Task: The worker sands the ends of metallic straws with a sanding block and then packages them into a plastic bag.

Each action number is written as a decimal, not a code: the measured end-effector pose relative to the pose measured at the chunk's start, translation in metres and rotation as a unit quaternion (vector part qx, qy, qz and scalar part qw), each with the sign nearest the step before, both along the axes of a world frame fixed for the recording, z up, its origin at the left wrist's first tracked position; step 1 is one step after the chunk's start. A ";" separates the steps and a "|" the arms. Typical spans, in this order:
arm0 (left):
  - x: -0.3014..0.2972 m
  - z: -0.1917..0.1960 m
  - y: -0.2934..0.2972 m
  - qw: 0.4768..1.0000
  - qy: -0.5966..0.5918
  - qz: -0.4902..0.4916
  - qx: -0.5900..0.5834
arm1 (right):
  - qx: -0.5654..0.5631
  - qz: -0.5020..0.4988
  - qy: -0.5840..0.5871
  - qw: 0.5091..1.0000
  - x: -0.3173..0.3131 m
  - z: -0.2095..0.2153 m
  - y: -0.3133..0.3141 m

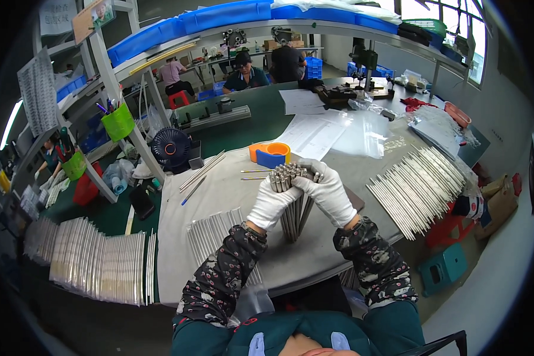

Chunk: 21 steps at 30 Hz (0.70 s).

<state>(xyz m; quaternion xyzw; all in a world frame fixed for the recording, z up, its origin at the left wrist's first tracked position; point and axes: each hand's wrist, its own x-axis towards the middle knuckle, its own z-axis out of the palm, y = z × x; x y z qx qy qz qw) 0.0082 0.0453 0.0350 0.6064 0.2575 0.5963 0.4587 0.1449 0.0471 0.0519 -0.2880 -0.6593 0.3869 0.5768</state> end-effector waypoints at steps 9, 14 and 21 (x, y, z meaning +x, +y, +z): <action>-0.002 -0.008 0.007 1.000 -0.025 0.010 0.009 | -0.018 -0.064 -0.048 0.997 0.002 0.004 -0.003; 0.001 0.001 -0.001 0.998 -0.027 -0.021 -0.050 | -0.010 -0.090 -0.039 0.995 -0.001 0.011 -0.005; -0.001 0.004 -0.006 0.998 -0.035 -0.017 -0.054 | -0.005 -0.042 -0.026 0.999 0.000 0.014 -0.006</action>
